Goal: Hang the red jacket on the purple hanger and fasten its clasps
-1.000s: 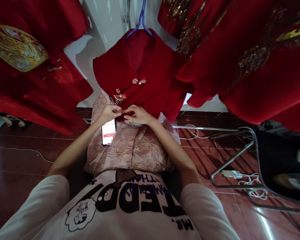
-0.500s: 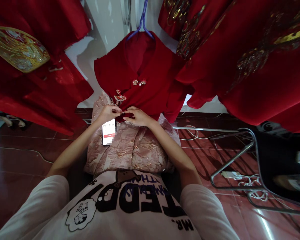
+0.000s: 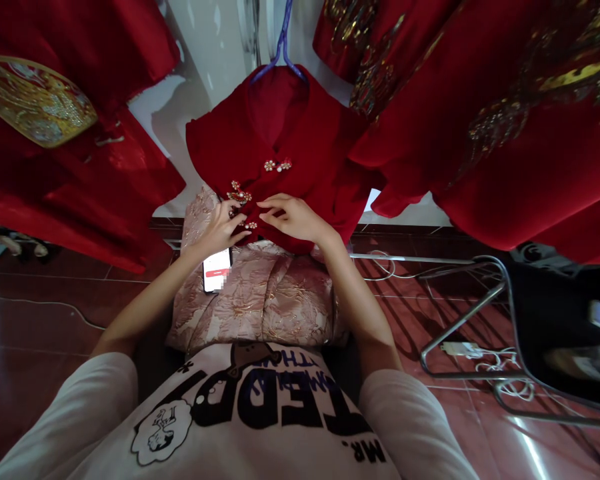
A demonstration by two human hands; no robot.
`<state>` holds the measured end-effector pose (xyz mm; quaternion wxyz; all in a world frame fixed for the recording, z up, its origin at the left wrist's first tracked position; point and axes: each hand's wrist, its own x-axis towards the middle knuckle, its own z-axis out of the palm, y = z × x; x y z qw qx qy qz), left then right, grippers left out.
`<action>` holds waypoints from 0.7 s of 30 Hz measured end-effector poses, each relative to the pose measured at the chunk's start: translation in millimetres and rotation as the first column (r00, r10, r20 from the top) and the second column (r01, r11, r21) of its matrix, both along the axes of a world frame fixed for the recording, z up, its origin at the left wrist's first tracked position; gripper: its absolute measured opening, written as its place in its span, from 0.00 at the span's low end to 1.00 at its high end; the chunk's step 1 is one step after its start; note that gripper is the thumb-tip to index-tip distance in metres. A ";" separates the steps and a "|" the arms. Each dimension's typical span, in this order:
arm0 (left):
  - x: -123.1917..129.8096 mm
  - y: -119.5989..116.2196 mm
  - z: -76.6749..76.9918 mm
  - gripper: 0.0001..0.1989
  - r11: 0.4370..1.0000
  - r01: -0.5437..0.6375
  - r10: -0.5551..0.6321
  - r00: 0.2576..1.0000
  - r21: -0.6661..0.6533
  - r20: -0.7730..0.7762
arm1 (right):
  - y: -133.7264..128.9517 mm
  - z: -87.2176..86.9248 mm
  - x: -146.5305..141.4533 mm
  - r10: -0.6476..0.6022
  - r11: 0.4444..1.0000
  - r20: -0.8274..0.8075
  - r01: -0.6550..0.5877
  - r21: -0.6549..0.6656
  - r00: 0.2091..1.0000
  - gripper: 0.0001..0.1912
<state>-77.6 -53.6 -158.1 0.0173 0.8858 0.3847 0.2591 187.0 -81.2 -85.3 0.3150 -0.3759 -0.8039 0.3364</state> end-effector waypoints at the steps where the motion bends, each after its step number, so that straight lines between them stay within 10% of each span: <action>1: 0.0 0.4 -1.7 0.10 1.000 0.015 -0.015 1.000 0.014 -0.005 | -0.6 3.2 2.1 -0.016 1.000 0.003 0.016 0.010 1.000 0.24; 21: 8.4 27.7 25.6 0.04 0.984 0.137 -0.136 0.991 -0.117 0.016 | 0.4 10.9 9.4 -0.056 0.993 -0.035 0.052 -0.103 0.998 0.30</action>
